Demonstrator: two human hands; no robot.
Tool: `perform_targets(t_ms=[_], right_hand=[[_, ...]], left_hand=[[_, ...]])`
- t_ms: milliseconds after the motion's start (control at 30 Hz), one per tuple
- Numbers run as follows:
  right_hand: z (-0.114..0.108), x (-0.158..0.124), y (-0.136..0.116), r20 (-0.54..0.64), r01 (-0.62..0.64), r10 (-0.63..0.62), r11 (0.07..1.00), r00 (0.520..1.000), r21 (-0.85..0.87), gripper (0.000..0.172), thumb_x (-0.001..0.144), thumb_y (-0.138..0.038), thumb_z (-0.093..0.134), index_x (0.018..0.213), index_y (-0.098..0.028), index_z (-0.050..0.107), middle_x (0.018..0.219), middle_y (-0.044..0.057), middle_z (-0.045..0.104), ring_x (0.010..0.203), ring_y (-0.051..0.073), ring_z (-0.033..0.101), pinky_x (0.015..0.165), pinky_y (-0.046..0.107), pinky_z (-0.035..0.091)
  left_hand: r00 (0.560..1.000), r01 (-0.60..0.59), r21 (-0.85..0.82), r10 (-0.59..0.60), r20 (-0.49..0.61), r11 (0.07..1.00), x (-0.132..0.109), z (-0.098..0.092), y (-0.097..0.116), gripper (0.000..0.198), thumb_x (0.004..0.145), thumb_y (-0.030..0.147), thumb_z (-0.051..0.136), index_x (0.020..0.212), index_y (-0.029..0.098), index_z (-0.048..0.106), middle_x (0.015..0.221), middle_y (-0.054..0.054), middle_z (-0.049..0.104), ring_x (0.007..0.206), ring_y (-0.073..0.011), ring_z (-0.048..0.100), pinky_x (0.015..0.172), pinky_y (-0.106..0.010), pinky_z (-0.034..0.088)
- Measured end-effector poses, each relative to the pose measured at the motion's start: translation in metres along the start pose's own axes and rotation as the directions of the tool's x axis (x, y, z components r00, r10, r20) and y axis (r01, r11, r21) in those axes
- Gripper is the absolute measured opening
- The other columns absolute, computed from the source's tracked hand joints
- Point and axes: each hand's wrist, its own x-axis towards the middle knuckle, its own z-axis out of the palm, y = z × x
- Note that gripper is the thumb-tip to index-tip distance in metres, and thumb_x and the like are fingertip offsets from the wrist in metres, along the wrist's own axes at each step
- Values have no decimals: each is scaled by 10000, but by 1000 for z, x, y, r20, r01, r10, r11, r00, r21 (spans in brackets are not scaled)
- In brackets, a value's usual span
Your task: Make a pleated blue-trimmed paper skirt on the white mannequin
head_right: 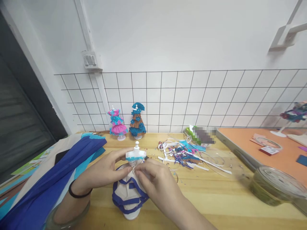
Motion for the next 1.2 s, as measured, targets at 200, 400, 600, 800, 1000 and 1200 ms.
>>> perform_targets(t_ms=[200, 400, 600, 800, 1000, 1200], right_hand=[[3, -1, 2, -106, 14, -22, 997, 994, -75, 119, 858, -195, 538, 789, -193, 635, 709, 21, 658, 628, 126, 585, 584, 222, 430], [3, 0, 3, -147, -7, -11, 992, 989, -122, 123, 856, -215, 540, 758, -197, 612, 692, 29, 649, 614, 141, 581, 570, 233, 430], [6, 1, 6, -198, -33, 3, 988, 980, -148, 104, 844, -228, 552, 750, -194, 580, 666, 19, 628, 589, 136, 557, 556, 231, 419], [6, 2, 10, -199, -76, 58, 993, 978, -87, 133, 842, -269, 563, 731, -196, 550, 659, 9, 616, 576, 130, 548, 538, 228, 407], [5, 1, 13, -174, -138, 130, 990, 976, -38, 154, 835, -314, 571, 741, -194, 550, 666, 8, 600, 581, 136, 532, 538, 246, 394], [0, 4, 15, -96, -180, 180, 984, 979, 10, 120, 841, -311, 572, 797, -199, 568, 753, 18, 619, 691, 157, 570, 615, 269, 436]], left_hand=[[1000, -19, -82, 20, 9, 996, 1, 1, 2, 523, 814, 159, 528, 1327, 242, 472, 1220, -22, 613, 1049, -169, 587, 952, -292, 459], [1000, -17, -36, 17, -7, 999, 1, 3, -1, 508, 806, 149, 531, 1304, 244, 496, 957, 0, 660, 878, -154, 596, 934, -325, 458], [1000, -11, -27, 11, -22, 1000, 2, 4, -2, 494, 822, 180, 534, 1309, 252, 487, 924, 4, 658, 987, -180, 588, 942, -317, 448], [998, 22, -31, -24, -54, 999, 4, 7, -1, 515, 806, 284, 601, 1306, 225, 495, 1105, -22, 650, 1024, -182, 591, 917, -290, 463], [996, 38, -24, -40, -76, 999, 5, 10, -3, 513, 812, 365, 600, 1293, 216, 506, 1142, -35, 644, 1028, -188, 595, 890, -286, 472], [998, 6, 27, -4, -65, 1000, 4, 6, 0, 389, 836, 285, 548, 1221, 233, 550, 1097, -8, 665, 986, -170, 612, 858, -265, 466]])
